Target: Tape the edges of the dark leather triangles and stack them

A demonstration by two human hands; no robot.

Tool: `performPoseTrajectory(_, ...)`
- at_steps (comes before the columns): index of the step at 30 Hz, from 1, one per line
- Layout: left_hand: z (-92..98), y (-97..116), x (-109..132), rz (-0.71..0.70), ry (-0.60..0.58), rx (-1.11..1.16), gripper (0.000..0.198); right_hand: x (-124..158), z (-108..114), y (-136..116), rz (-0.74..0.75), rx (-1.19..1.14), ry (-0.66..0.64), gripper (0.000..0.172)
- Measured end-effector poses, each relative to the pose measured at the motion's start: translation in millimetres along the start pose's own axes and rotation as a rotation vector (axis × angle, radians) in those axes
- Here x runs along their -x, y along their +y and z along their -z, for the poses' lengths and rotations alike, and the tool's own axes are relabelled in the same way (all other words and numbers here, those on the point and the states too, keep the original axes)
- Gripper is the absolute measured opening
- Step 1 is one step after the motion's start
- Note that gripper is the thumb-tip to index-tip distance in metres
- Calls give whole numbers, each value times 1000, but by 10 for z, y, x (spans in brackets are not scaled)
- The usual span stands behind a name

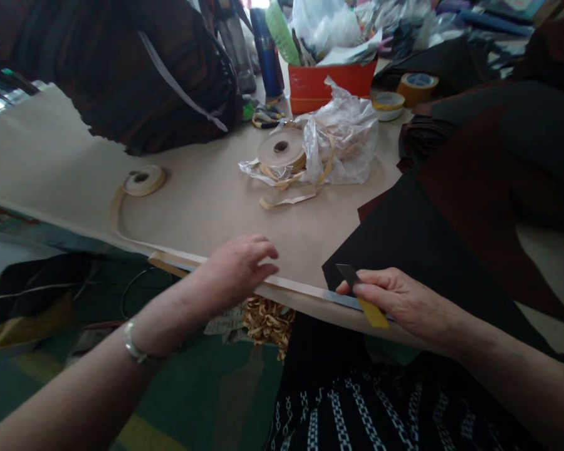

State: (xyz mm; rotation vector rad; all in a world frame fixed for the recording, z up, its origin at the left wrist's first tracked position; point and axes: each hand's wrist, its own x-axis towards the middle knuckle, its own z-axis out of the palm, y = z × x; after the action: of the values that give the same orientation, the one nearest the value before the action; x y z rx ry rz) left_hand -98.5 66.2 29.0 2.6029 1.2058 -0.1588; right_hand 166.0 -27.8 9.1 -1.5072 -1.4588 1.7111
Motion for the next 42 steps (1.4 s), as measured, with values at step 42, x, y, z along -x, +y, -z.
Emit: performPoseTrajectory(42,-42,719,-351,-81,-305,70,20,-116,-392,238,107,610,207,47)
